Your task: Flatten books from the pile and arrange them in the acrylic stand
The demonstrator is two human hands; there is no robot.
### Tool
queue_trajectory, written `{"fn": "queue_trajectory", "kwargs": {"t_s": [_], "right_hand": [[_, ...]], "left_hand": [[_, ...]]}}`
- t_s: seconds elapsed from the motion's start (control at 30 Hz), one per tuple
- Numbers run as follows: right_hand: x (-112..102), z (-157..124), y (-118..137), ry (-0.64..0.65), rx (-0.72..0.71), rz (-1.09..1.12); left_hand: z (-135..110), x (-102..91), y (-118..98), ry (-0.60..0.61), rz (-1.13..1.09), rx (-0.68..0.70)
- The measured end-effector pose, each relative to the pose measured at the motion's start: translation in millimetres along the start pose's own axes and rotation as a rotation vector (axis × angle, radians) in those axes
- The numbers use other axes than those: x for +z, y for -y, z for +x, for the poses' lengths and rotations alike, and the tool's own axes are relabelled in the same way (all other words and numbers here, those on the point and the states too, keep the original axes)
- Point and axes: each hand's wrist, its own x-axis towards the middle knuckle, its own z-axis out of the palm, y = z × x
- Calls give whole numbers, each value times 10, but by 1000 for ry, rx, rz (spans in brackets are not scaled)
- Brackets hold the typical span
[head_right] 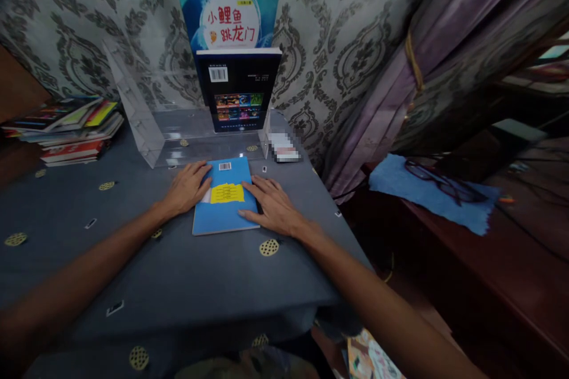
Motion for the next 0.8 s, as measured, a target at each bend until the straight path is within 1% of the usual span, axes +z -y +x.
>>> {"fn": "queue_trajectory", "kwargs": {"t_s": [0.2, 0.43, 0.6, 0.7, 0.8], "right_hand": [[-4, 1, -15, 19, 1, -10], [3, -9, -17, 13, -1, 6], [-29, -6, -32, 11, 6, 46], [-44, 75, -64, -2, 6, 83], [-30, 241, -106, 6, -6, 95]], "left_hand": [[-3, -18, -15, -5, 8, 3], [3, 21, 8, -13, 0, 0], [-8, 24, -4, -18, -10, 3], [-14, 20, -27, -19, -22, -7], [-14, 29, -43, -34, -29, -11]]}}
